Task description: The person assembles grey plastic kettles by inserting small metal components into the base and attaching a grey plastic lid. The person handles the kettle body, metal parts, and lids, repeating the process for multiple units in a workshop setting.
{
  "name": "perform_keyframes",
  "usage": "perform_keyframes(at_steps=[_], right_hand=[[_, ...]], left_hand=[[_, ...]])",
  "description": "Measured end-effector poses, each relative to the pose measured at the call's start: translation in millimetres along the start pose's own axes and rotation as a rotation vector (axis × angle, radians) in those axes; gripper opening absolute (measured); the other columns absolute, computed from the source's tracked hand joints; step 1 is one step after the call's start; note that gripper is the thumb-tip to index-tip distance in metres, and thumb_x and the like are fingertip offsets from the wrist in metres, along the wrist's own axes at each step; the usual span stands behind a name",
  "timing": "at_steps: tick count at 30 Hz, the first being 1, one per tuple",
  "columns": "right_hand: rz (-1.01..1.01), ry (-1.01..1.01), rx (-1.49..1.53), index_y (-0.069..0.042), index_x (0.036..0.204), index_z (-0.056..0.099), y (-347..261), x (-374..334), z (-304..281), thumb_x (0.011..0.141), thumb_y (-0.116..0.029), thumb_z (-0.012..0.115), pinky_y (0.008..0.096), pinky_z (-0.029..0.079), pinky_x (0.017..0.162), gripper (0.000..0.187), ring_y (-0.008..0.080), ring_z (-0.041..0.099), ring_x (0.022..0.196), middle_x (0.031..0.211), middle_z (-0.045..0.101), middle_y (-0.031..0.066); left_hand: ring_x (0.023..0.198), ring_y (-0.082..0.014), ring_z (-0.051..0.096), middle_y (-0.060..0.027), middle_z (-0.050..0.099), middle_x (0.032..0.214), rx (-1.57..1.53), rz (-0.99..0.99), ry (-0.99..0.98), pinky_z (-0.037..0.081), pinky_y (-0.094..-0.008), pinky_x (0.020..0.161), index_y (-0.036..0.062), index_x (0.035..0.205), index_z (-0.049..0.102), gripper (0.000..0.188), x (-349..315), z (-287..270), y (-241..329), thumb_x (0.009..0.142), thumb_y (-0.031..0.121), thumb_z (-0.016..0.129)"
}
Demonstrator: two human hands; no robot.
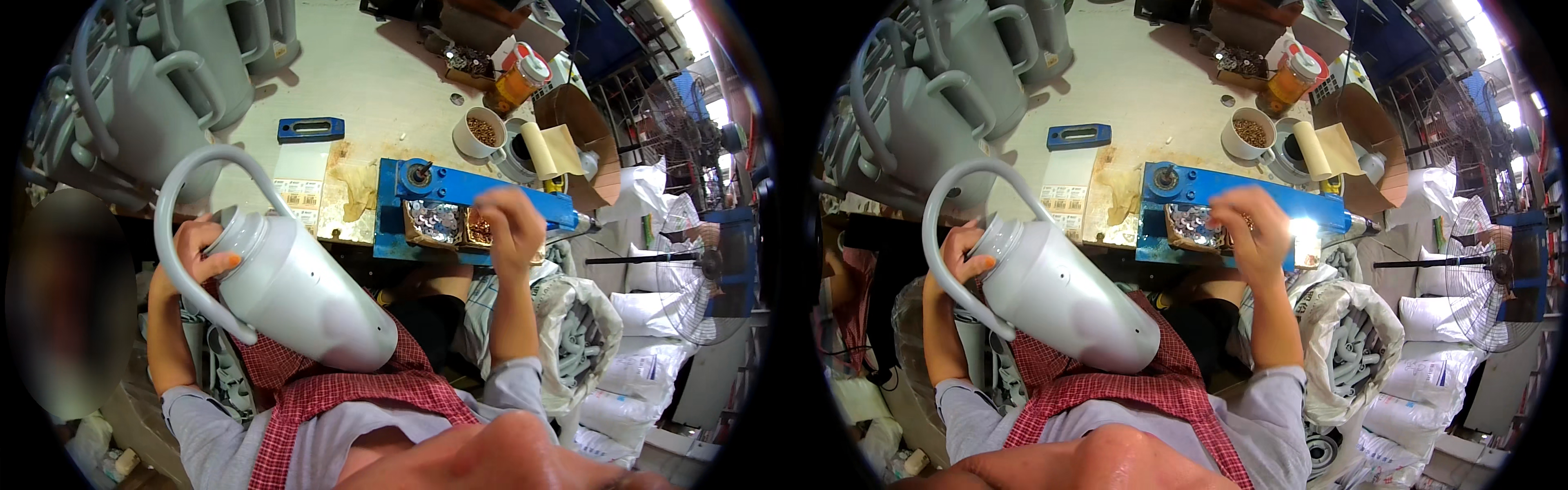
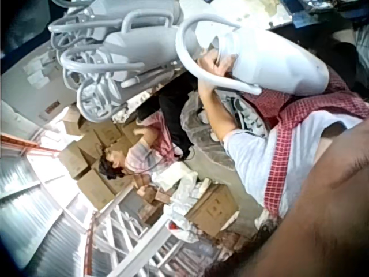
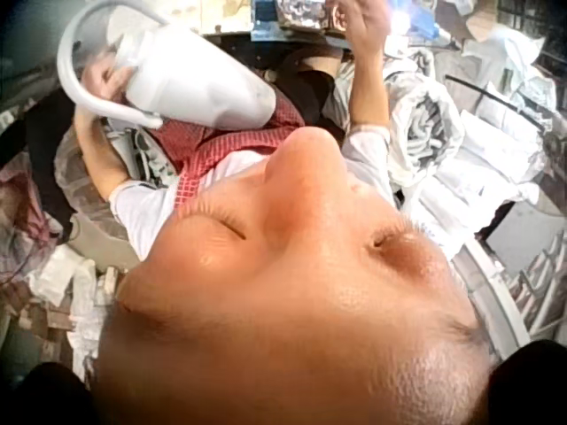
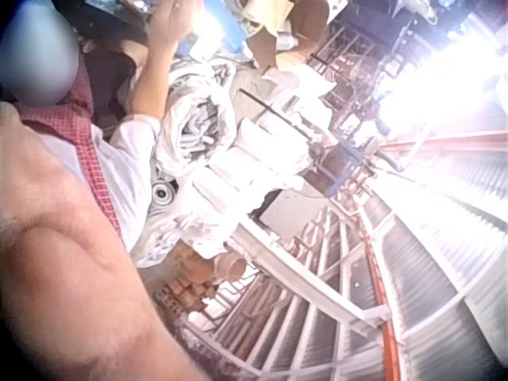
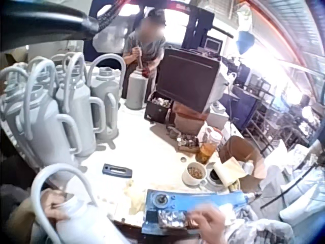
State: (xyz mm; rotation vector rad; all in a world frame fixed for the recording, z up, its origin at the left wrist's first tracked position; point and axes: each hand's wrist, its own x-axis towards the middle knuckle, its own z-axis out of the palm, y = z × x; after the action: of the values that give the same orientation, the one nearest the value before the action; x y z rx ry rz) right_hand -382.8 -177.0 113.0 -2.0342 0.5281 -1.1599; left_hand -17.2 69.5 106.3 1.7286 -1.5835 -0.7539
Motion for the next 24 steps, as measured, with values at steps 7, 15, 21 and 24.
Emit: perform_keyframes(at_steps=[7, 15, 21, 24], right_hand=[[0.155, -0.132, -0.057, 0.001, 0.084, 0.064, 12, 48, 45, 0.085, -0.004, 0.069, 0.0214, 0.046, 0.049, 0.008, 0.0081, 0.059, 0.052, 0.065, 0.065, 0.0051], [0.100, -0.116, -0.136, 0.001, 0.084, 0.064, 10, 49, 53, 0.085, -0.006, 0.071, 0.0218, 0.048, 0.049, 0.010, 0.0088, 0.061, 0.055, 0.067, 0.066, 0.0057], [0.153, -0.147, -0.058, 0.003, 0.089, 0.066, 14, 46, 47, 0.086, -0.005, 0.069, 0.0219, 0.050, 0.054, 0.009, 0.0100, 0.063, 0.060, 0.073, 0.067, 0.0072], [0.125, -0.134, -0.048, 0.003, 0.092, 0.066, 14, 42, 47, 0.085, -0.003, 0.069, 0.0226, 0.050, 0.055, 0.010, 0.0110, 0.064, 0.062, 0.077, 0.067, 0.0078]], left_hand=[[0.051, -0.0228, 0.039, -0.0080, 0.040, 0.054, -0.030, 0.077, 0.222, 0.038, -0.0374, 0.073, 0.0006, 0.060, 0.049, 0.061, -20, 9, -20, 0.078, 0.057, 0.064], [0.054, -0.0217, 0.045, -0.0079, 0.047, 0.057, -0.034, 0.055, 0.297, 0.041, -0.0369, 0.077, -0.0013, 0.063, 0.055, 0.053, -32, 11, -16, 0.078, 0.049, 0.062], [0.055, -0.0215, 0.046, -0.0074, 0.048, 0.057, -0.056, 0.046, 0.344, 0.042, -0.0371, 0.080, -0.0010, 0.064, 0.057, 0.052, -36, 15, -21, 0.079, 0.049, 0.063], [0.056, -0.0204, 0.046, -0.0070, 0.049, 0.058, -0.052, 0.027, 0.331, 0.041, -0.0372, 0.082, -0.0010, 0.064, 0.057, 0.053, -40, 15, -21, 0.080, 0.049, 0.062]])
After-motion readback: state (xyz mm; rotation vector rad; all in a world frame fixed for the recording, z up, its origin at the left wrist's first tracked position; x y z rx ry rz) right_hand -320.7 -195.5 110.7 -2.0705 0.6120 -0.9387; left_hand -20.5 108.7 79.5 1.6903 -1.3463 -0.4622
